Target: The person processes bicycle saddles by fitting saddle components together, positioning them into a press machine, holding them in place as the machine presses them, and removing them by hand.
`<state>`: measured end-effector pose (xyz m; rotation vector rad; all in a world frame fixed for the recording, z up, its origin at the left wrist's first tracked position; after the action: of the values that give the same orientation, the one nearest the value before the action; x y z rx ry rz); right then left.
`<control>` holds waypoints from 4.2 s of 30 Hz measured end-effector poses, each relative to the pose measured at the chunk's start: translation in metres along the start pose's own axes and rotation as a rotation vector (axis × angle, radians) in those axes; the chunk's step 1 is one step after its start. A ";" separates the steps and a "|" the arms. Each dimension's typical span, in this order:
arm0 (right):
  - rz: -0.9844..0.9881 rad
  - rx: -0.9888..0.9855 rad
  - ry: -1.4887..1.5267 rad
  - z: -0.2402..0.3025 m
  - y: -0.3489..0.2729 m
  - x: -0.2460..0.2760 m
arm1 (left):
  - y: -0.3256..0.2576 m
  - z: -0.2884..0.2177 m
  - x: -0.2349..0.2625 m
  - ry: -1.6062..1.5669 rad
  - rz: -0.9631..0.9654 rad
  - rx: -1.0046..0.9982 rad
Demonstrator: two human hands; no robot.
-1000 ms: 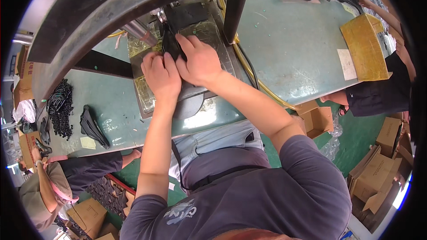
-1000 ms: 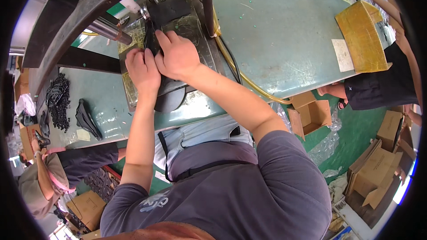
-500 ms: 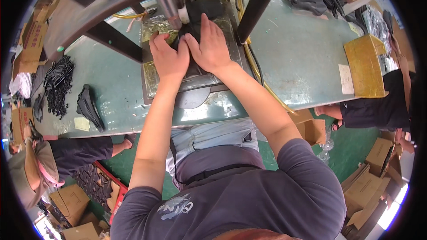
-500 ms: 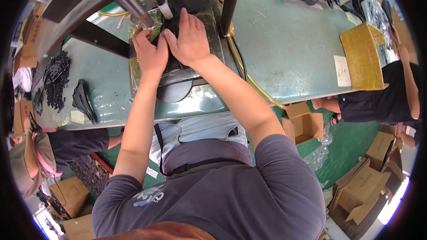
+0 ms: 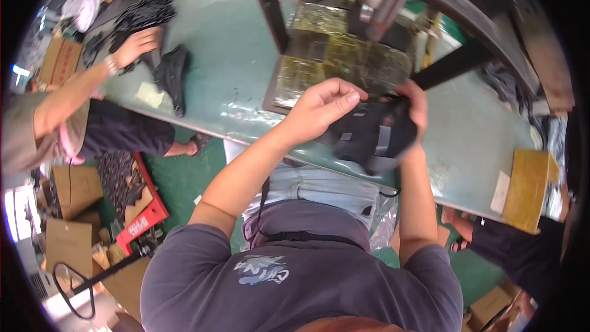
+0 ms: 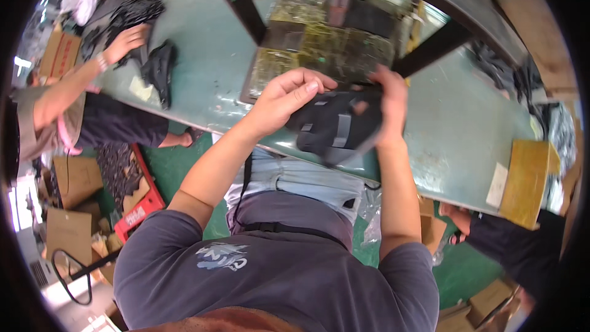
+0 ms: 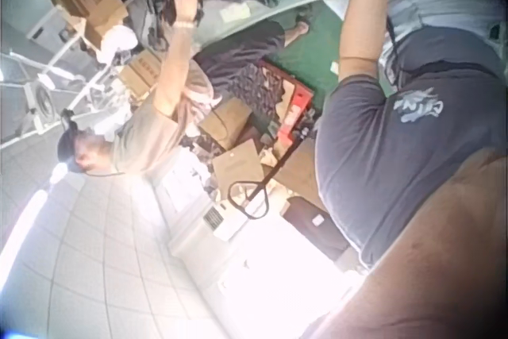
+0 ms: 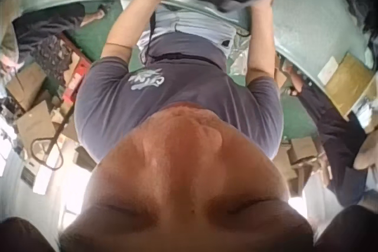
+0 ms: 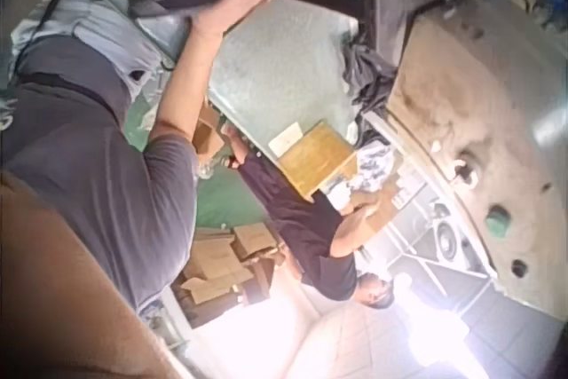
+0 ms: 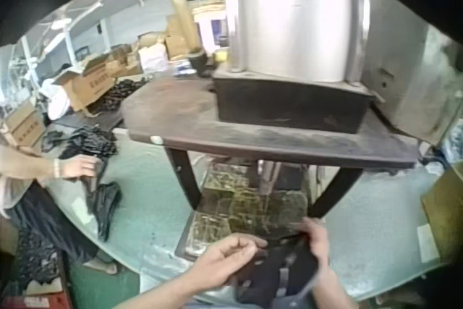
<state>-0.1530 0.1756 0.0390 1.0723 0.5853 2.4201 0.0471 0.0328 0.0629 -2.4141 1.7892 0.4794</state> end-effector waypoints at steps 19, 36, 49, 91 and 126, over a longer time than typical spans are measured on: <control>-0.615 -0.255 0.671 -0.200 0.057 0.220 | -0.188 -0.089 0.314 1.516 -1.035 1.128; -0.455 -0.177 -0.094 0.012 -0.015 0.082 | -0.220 -0.133 0.278 1.199 -0.976 0.819; 0.229 -0.408 0.761 0.054 0.048 -0.006 | -0.124 0.003 0.083 0.913 -0.193 0.338; -0.106 -0.262 -0.435 -0.015 0.083 -0.080 | 0.091 0.017 0.051 1.306 -0.625 -0.273; -0.363 -0.655 0.478 -0.161 0.041 0.186 | -0.168 -0.142 0.283 1.873 -0.970 1.065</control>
<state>-0.3977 0.2088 0.0710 0.1065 0.0793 2.2714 0.3069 -0.2125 0.0917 -1.9708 0.0753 -2.5007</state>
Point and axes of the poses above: each hand's wrist, its own y-axis towards the middle knuckle, its own x-axis out of the back of the hand, z = x × y, the point moved 5 cm from there along y, towards the middle knuckle, and after that the axes turned 13 degrees about z, right-handed, at the moved point
